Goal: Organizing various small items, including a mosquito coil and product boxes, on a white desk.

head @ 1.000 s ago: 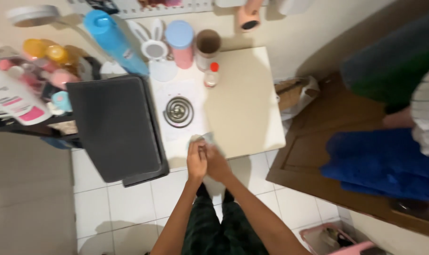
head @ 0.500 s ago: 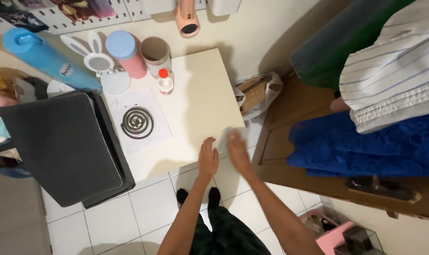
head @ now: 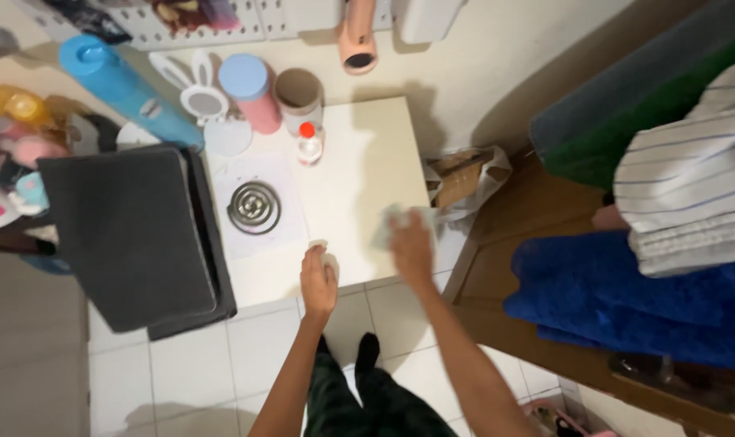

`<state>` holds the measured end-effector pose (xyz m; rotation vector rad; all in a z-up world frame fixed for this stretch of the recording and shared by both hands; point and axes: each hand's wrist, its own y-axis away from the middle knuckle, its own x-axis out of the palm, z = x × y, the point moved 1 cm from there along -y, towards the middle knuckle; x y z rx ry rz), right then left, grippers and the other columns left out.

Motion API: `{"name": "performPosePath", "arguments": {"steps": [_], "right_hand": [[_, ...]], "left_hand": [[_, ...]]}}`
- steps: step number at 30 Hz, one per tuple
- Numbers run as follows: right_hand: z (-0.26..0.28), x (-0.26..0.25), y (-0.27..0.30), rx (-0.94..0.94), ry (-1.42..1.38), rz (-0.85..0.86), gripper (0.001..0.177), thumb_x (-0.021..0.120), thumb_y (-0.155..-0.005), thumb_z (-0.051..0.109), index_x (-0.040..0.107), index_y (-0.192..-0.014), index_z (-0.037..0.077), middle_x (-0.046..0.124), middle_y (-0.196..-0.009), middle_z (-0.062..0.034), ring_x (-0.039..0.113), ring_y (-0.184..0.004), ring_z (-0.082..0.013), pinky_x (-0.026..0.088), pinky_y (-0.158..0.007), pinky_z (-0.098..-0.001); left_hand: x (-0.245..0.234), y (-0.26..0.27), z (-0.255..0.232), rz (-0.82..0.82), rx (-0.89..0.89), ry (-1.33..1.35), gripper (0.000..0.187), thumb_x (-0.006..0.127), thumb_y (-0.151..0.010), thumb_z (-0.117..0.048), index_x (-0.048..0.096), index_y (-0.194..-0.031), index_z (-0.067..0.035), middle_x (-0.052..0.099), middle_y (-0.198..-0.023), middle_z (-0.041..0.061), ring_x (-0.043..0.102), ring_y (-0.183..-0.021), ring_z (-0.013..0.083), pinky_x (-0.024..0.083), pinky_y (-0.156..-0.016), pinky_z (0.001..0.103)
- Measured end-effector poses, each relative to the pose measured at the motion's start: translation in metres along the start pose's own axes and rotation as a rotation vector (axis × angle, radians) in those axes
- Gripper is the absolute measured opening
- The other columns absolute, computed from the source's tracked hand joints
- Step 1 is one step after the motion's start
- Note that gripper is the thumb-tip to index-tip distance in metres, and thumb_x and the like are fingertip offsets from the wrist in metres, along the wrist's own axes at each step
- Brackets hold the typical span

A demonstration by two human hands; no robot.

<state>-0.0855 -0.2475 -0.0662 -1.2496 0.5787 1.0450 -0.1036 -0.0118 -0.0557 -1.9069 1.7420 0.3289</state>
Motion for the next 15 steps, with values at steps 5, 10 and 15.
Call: {"name": "performPosePath", "arguments": {"steps": [5,10,15], "right_hand": [[-0.174,0.087,0.113,0.204,0.336,0.211,0.018,0.058,-0.101,0.015,0.066,-0.115,0.005,0.064,-0.133,-0.0146,0.053,-0.13,-0.0374,0.047,-0.108,-0.0469],[-0.154,0.062,0.04,0.733,-0.031,0.025,0.038,0.052,-0.105,0.029,0.073,-0.082,0.007,0.072,-0.083,-0.0185,0.069,-0.074,-0.0352,0.054,-0.071,-0.0488],[-0.116,0.036,0.001,0.894,-0.324,0.003,0.042,0.055,-0.101,0.032,0.074,-0.073,0.006,0.068,-0.071,-0.0195,0.064,-0.067,-0.0304,0.051,-0.069,-0.0423]], "left_hand": [[-0.008,0.003,-0.004,-0.04,-0.027,0.01,0.04,0.05,-0.089,0.005,0.055,-0.129,0.002,0.058,-0.134,0.023,0.054,-0.123,0.0428,0.041,-0.109,0.049],[-0.037,-0.005,-0.008,-0.081,-0.112,0.028,0.04,0.05,-0.088,0.006,0.056,-0.127,0.001,0.059,-0.134,0.021,0.056,-0.118,0.0408,0.044,-0.103,0.047],[-0.064,-0.013,0.011,-0.099,-0.123,0.005,0.038,0.052,-0.089,0.006,0.056,-0.126,0.001,0.06,-0.128,0.02,0.056,-0.117,0.0405,0.044,-0.102,0.046]]}}
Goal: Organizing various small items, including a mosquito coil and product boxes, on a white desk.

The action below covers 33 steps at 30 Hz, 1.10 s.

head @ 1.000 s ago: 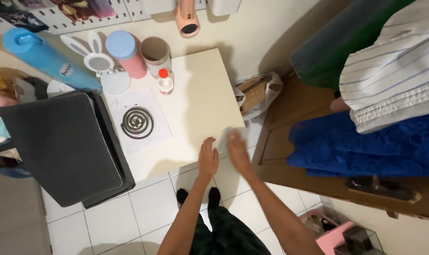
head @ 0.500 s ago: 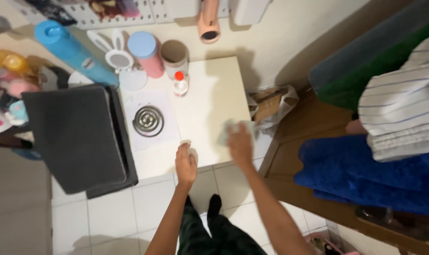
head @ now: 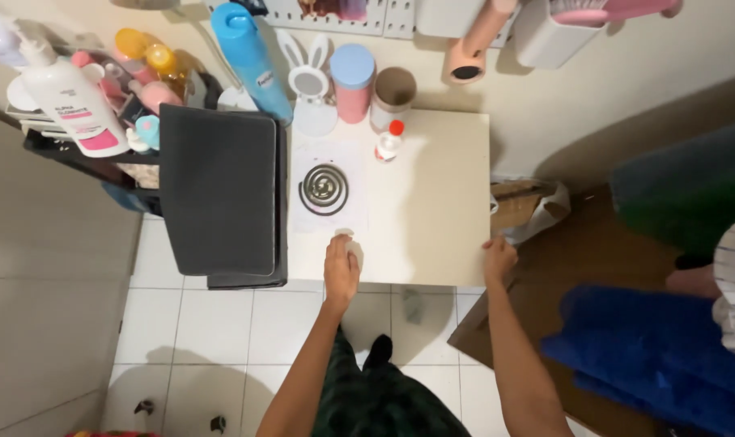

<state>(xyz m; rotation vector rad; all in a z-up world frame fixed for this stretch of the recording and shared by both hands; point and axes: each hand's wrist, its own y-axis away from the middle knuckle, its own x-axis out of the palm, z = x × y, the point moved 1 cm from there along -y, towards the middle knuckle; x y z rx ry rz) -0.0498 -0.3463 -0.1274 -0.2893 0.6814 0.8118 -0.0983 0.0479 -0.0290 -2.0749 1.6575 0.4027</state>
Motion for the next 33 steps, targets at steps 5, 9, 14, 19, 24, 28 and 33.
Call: {"name": "performPosePath", "arguments": {"steps": [5,9,14,19,24,28,33], "right_hand": [[-0.076,0.029,-0.024,0.125,-0.498,0.003,0.043,0.053,-0.105,0.028,0.071,-0.076,0.002,0.068,-0.075,-0.0098,0.061,-0.07,-0.0205,0.047,-0.069,-0.0346],[-0.077,0.016,-0.004,0.012,-0.509,-0.06,0.025,0.056,-0.099,0.017,0.071,-0.086,0.002,0.068,-0.079,-0.0086,0.063,-0.075,-0.02,0.049,-0.072,-0.0338],[0.045,-0.012,0.071,-0.539,-0.002,-0.149,0.013,0.058,-0.09,-0.002,0.067,-0.098,0.002,0.064,-0.106,-0.0158,0.061,-0.105,-0.0305,0.048,-0.093,-0.0405],[0.1,0.043,0.106,-0.548,-0.153,0.214,0.018,0.059,-0.089,-0.009,0.067,-0.102,0.0,0.064,-0.11,-0.0145,0.065,-0.1,-0.0279,0.054,-0.089,-0.0377],[0.145,0.117,0.116,-0.349,-0.279,0.436,0.011,0.068,-0.092,0.003,0.075,-0.1,0.002,0.077,-0.087,-0.0086,0.072,-0.075,-0.0153,0.059,-0.069,-0.0289],[0.182,0.157,0.118,-0.347,-0.274,0.451,0.01,0.07,-0.09,0.005,0.075,-0.098,0.001,0.077,-0.083,-0.0111,0.074,-0.075,-0.016,0.058,-0.071,-0.0296],[0.173,0.218,0.114,-0.253,-0.14,0.263,0.019,0.083,-0.076,0.014,0.077,-0.091,0.004,0.077,-0.082,-0.0128,0.074,-0.078,-0.0243,0.057,-0.077,-0.0346]], "left_hand": [[-0.007,-0.005,0.016,0.027,0.005,-0.029,0.037,0.051,-0.088,0.007,0.058,-0.123,0.001,0.061,-0.126,0.021,0.056,-0.115,0.0409,0.045,-0.101,0.047],[0.006,0.0,0.014,0.014,0.078,0.037,0.04,0.048,-0.088,0.009,0.057,-0.126,0.002,0.06,-0.129,0.022,0.057,-0.113,0.0415,0.045,-0.1,0.047],[0.012,0.005,0.004,0.009,0.086,0.046,0.04,0.049,-0.087,0.008,0.057,-0.127,0.002,0.06,-0.13,0.022,0.057,-0.115,0.0418,0.045,-0.1,0.047],[0.003,-0.001,0.014,-0.037,0.051,-0.089,0.041,0.054,-0.084,0.006,0.057,-0.125,0.001,0.057,-0.134,0.022,0.055,-0.118,0.0418,0.043,-0.098,0.049],[-0.015,-0.021,0.024,-0.018,-0.046,-0.176,0.041,0.055,-0.083,0.006,0.056,-0.124,0.001,0.056,-0.134,0.018,0.053,-0.124,0.0402,0.044,-0.1,0.049],[-0.023,-0.041,0.035,-0.003,-0.068,-0.201,0.045,0.057,-0.082,0.004,0.055,-0.126,0.001,0.054,-0.138,0.019,0.05,-0.129,0.0397,0.042,-0.102,0.049],[-0.006,-0.032,0.079,0.007,-0.09,-0.37,0.062,0.066,-0.077,-0.004,0.049,-0.135,0.008,0.042,-0.149,0.026,0.04,-0.137,0.0428,0.042,-0.108,0.048]]}}
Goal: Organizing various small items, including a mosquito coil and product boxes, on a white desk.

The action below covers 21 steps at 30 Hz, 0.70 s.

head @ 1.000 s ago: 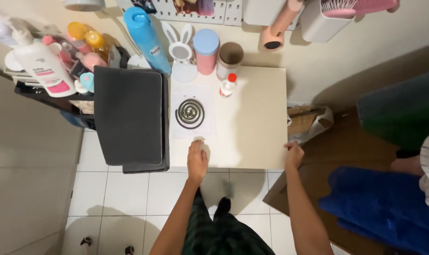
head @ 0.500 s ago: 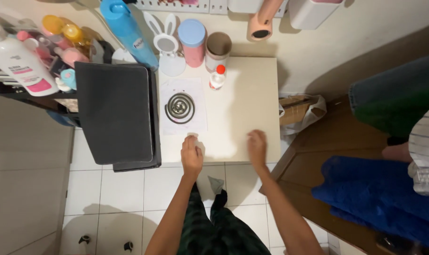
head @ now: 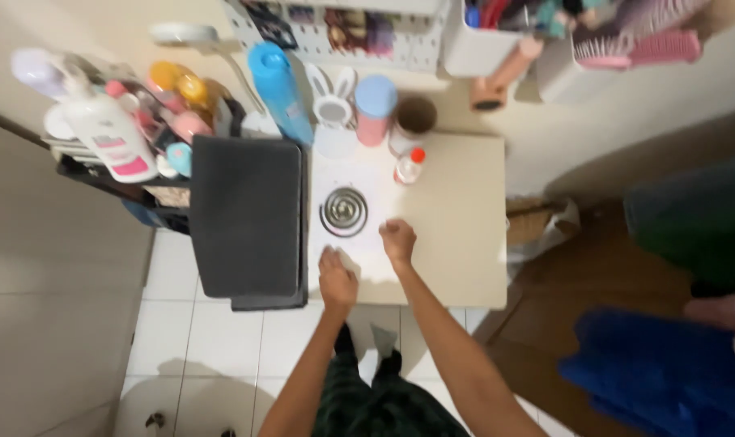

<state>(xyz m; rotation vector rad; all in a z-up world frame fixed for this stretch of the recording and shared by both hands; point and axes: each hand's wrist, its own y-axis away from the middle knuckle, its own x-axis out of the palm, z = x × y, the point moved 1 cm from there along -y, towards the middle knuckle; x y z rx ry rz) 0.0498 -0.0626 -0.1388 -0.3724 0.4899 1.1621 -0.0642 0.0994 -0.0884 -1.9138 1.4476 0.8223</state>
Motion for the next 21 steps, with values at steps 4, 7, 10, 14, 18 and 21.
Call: {"name": "performPosePath", "arguments": {"steps": [4,7,10,14,18,21], "right_hand": [[0.01,0.013,0.003,0.12,-0.092,0.024,0.029,0.085,-0.07,0.017,0.07,-0.092,0.004,0.074,-0.079,-0.0106,0.074,-0.073,-0.0231,0.058,-0.072,-0.0355],[0.013,0.01,0.012,0.148,0.026,0.096,0.018,0.08,-0.08,0.017,0.07,-0.08,0.002,0.069,-0.07,-0.0119,0.065,-0.063,-0.024,0.052,-0.066,-0.0392],[0.0,0.008,0.009,0.111,-0.005,0.113,0.02,0.078,-0.08,0.015,0.065,-0.074,0.0,0.064,-0.063,-0.0115,0.057,-0.058,-0.0229,0.05,-0.062,-0.0388],[-0.006,-0.012,0.014,0.081,0.072,0.187,0.029,0.081,-0.082,0.015,0.059,-0.075,-0.002,0.06,-0.063,-0.0137,0.051,-0.059,-0.0261,0.048,-0.062,-0.0392],[-0.005,-0.04,0.022,0.102,0.058,0.243,0.02,0.081,-0.08,0.016,0.069,-0.082,0.001,0.071,-0.071,-0.0104,0.065,-0.064,-0.021,0.053,-0.066,-0.0353],[-0.018,-0.059,0.031,0.186,0.033,0.248,0.02,0.081,-0.079,0.016,0.075,-0.093,0.003,0.076,-0.081,-0.0095,0.07,-0.072,-0.0188,0.055,-0.07,-0.0342]], "left_hand": [[-0.014,-0.003,-0.005,0.097,-0.031,-0.077,0.068,0.066,-0.076,-0.004,0.047,-0.14,0.005,0.039,-0.152,0.023,0.039,-0.138,0.0405,0.043,-0.103,0.051],[-0.022,-0.007,-0.003,0.14,-0.048,-0.097,0.06,0.066,-0.08,-0.006,0.049,-0.136,0.004,0.04,-0.152,0.02,0.041,-0.137,0.0391,0.044,-0.104,0.052],[-0.028,-0.02,-0.005,0.2,-0.123,-0.074,0.055,0.067,-0.083,-0.008,0.05,-0.134,0.002,0.044,-0.148,0.018,0.044,-0.137,0.0379,0.046,-0.103,0.05],[-0.031,-0.023,-0.003,0.068,-0.135,-0.05,0.056,0.069,-0.08,-0.007,0.051,-0.132,0.003,0.041,-0.146,0.024,0.044,-0.131,0.0443,0.046,-0.104,0.05],[-0.012,-0.016,0.009,0.062,-0.163,-0.087,0.061,0.068,-0.081,-0.005,0.047,-0.137,0.007,0.039,-0.143,0.03,0.044,-0.124,0.0498,0.041,-0.108,0.051],[-0.007,-0.002,0.003,0.061,-0.157,0.011,0.06,0.069,-0.078,-0.001,0.046,-0.133,0.009,0.038,-0.139,0.032,0.042,-0.124,0.0505,0.04,-0.107,0.051]]}}
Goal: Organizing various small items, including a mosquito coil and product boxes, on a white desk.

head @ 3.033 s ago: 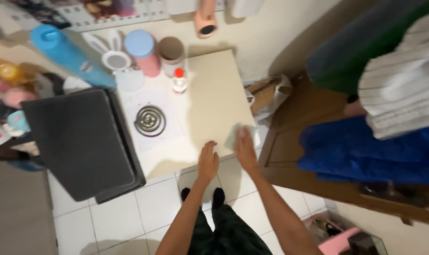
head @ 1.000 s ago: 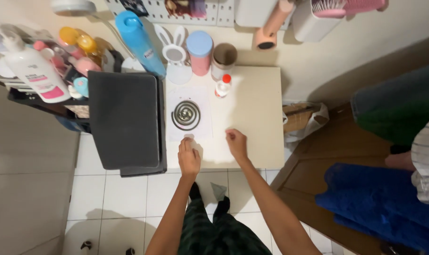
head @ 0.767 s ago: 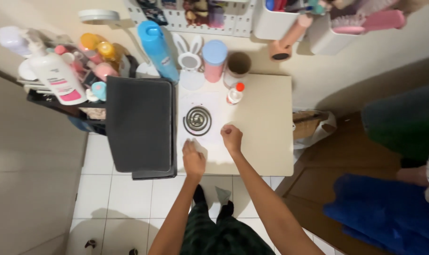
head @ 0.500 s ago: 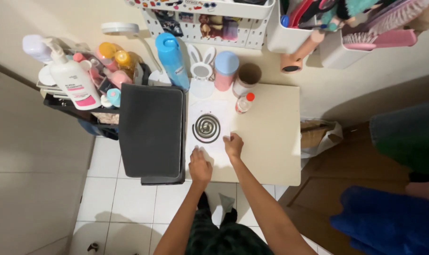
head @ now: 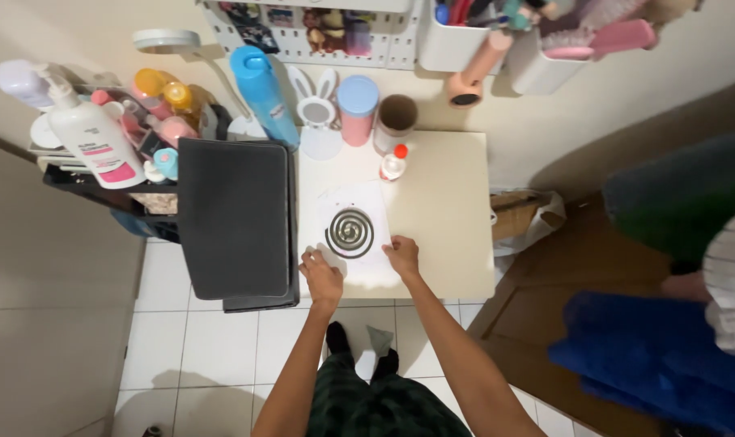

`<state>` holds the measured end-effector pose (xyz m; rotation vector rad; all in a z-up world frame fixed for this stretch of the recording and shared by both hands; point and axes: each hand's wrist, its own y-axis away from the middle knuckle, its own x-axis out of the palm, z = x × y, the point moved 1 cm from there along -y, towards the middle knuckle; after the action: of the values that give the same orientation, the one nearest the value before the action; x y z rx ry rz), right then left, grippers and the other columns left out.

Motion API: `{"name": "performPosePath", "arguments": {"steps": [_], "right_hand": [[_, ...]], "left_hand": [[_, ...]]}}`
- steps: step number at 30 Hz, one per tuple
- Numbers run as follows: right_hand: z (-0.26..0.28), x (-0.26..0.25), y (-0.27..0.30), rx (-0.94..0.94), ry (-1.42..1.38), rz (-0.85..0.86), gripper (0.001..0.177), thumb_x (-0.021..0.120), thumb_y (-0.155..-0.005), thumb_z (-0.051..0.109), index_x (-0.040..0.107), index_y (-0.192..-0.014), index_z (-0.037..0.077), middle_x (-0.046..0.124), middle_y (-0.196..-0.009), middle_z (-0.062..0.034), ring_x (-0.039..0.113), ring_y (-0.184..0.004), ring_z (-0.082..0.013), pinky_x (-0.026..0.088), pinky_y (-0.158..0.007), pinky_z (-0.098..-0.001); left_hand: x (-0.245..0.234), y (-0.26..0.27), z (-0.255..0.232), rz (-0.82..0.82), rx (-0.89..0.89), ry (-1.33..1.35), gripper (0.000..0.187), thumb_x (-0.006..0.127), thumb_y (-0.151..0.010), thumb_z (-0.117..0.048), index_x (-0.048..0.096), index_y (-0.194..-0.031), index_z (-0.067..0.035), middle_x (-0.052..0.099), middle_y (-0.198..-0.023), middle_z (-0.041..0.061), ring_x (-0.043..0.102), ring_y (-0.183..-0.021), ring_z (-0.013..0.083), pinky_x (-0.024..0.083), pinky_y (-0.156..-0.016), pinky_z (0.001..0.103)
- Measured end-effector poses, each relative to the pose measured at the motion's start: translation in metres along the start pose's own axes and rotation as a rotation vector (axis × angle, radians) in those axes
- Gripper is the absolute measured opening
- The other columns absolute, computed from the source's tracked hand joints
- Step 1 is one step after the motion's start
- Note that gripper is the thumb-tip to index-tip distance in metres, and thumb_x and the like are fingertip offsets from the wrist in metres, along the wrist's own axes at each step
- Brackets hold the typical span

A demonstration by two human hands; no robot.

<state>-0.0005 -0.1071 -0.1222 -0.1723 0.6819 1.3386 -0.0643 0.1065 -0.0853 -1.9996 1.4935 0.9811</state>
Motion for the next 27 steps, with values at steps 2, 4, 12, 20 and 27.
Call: {"name": "performPosePath", "arguments": {"steps": [2,4,12,20,27], "right_hand": [[0.001,-0.018,0.012,0.056,0.008,0.017,0.02,0.08,-0.081,0.016,0.075,-0.094,0.002,0.077,-0.083,-0.0098,0.07,-0.073,-0.0196,0.055,-0.071,-0.0347],[-0.005,-0.035,0.021,0.115,0.014,0.032,0.02,0.079,-0.083,0.016,0.076,-0.096,0.002,0.077,-0.084,-0.0101,0.071,-0.074,-0.0205,0.056,-0.071,-0.0351],[-0.07,-0.094,0.021,0.158,0.005,-0.052,0.028,0.081,-0.08,0.017,0.078,-0.103,0.001,0.079,-0.092,-0.0122,0.074,-0.083,-0.0214,0.057,-0.078,-0.0342],[-0.125,-0.15,-0.001,0.174,-0.003,-0.144,0.031,0.084,-0.078,0.017,0.076,-0.104,0.002,0.078,-0.095,-0.0124,0.074,-0.085,-0.0214,0.057,-0.079,-0.0337],[-0.133,-0.177,-0.021,0.208,-0.116,-0.19,0.019,0.081,-0.079,0.012,0.079,-0.095,0.002,0.079,-0.086,-0.0083,0.072,-0.077,-0.017,0.055,-0.072,-0.0321]], "left_hand": [[0.006,0.013,-0.006,0.009,0.006,0.033,0.061,0.067,-0.078,0.001,0.045,-0.134,0.009,0.037,-0.139,0.031,0.042,-0.122,0.0493,0.039,-0.107,0.051],[0.01,0.025,-0.016,0.022,0.014,0.065,0.063,0.065,-0.078,0.003,0.043,-0.136,0.009,0.037,-0.139,0.03,0.042,-0.12,0.048,0.039,-0.107,0.052],[0.056,0.046,-0.041,0.064,-0.06,0.259,0.057,0.065,-0.08,-0.001,0.041,-0.13,0.011,0.052,-0.124,0.035,0.061,-0.1,0.0531,0.053,-0.088,0.053],[0.116,0.057,-0.083,0.212,-0.1,0.194,0.045,0.068,-0.081,-0.011,0.051,-0.118,0.006,0.07,-0.098,0.031,0.07,-0.094,0.0485,0.057,-0.086,0.049],[0.139,0.046,-0.121,0.286,-0.011,0.218,0.035,0.064,-0.08,-0.005,0.057,-0.114,0.0,0.07,-0.098,0.023,0.069,-0.093,0.0422,0.055,-0.088,0.048]]}}
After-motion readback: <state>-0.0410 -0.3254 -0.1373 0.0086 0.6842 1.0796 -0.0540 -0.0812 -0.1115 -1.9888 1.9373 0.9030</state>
